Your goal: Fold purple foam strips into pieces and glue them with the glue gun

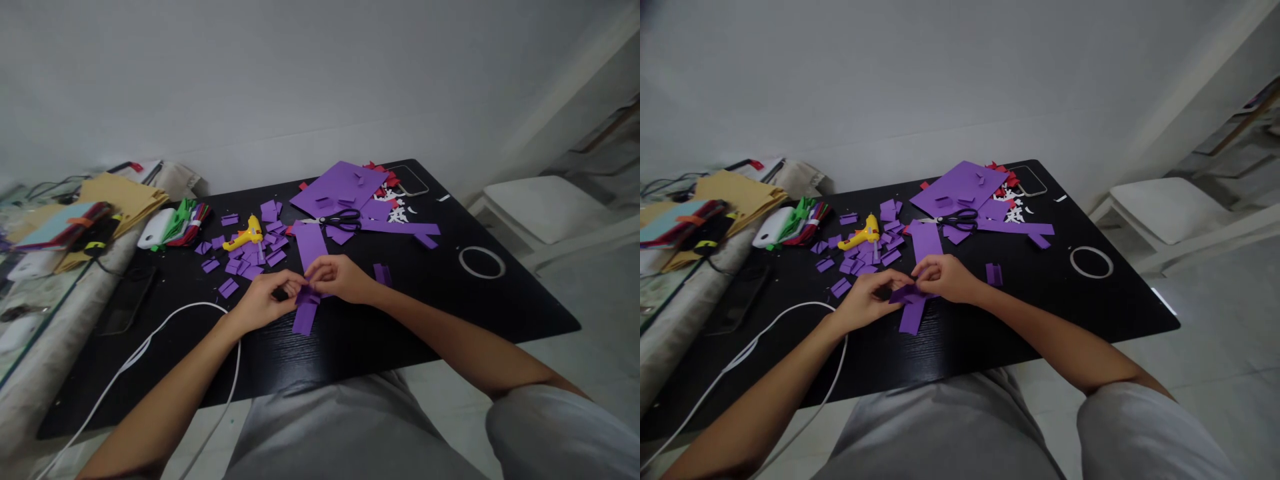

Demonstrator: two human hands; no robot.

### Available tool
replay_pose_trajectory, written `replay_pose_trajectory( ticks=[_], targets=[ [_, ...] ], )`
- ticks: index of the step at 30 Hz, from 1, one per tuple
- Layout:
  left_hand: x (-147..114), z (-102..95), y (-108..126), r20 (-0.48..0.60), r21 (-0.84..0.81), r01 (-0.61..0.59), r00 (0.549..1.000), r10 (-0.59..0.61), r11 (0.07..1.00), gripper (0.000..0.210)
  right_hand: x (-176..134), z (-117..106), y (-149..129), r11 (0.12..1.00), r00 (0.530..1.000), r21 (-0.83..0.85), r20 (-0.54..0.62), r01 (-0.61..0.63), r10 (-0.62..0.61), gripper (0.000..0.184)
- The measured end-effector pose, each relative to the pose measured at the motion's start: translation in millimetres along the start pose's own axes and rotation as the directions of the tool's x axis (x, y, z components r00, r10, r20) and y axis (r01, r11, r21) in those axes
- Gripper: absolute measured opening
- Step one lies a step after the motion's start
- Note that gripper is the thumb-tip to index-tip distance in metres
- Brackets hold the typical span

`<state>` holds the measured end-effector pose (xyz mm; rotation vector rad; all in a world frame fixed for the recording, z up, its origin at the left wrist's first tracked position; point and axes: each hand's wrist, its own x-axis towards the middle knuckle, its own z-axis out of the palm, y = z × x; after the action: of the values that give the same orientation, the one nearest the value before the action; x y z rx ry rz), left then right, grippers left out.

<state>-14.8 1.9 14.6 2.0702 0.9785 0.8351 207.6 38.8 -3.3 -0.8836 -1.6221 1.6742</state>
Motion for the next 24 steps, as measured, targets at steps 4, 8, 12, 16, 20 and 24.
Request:
replay_pose_trajectory(
  ticks=[4,8,12,16,20,24],
  targets=[
    [-0.1,-0.7,0.4,-0.008,0.001,-0.004,1.000,0.004,1.000,0.022,0.3,-1.0,-0.5,1.000,1.000,-0.002,-0.005,0.009,-0.009,0.025],
    [0.4,0.1,0.5,-0.011,0.000,-0.013,1.000,0.013,1.000,0.021,0.2,0.8,0.4,1.000,1.000,0.022,-0.002,0.007,-0.007,0.027],
    [0.7,-0.2,0.2,-0.014,0.010,-0.019,1.000,0.019,1.000,0.021,0.4,1.8,1.8,1.000,1.000,0.016,0.000,0.019,-0.019,0.023],
    [0.5,-3.2,-1.9,-0.024,0.030,0.006,1.000,-0.005,1.000,0.023,-0.4,-1.1,-1.4,0.994,0.994,-0.034,-0.031,0.107,-0.108,0.019],
    [1.0,-5.8,-4.1,-0.040,0.075,0.025,0.999,-0.022,0.997,0.025,-6.0,-4.8,-11.3,0.859,0.903,-0.299,0.027,0.416,-0.428,0.030],
    [1.6,-5.6,-4.3,-0.057,0.090,0.007,0.998,-0.002,0.996,0.022,-11.4,-3.8,-16.8,0.740,0.845,-0.414,0.186,0.530,-0.502,0.035]
  ],
)
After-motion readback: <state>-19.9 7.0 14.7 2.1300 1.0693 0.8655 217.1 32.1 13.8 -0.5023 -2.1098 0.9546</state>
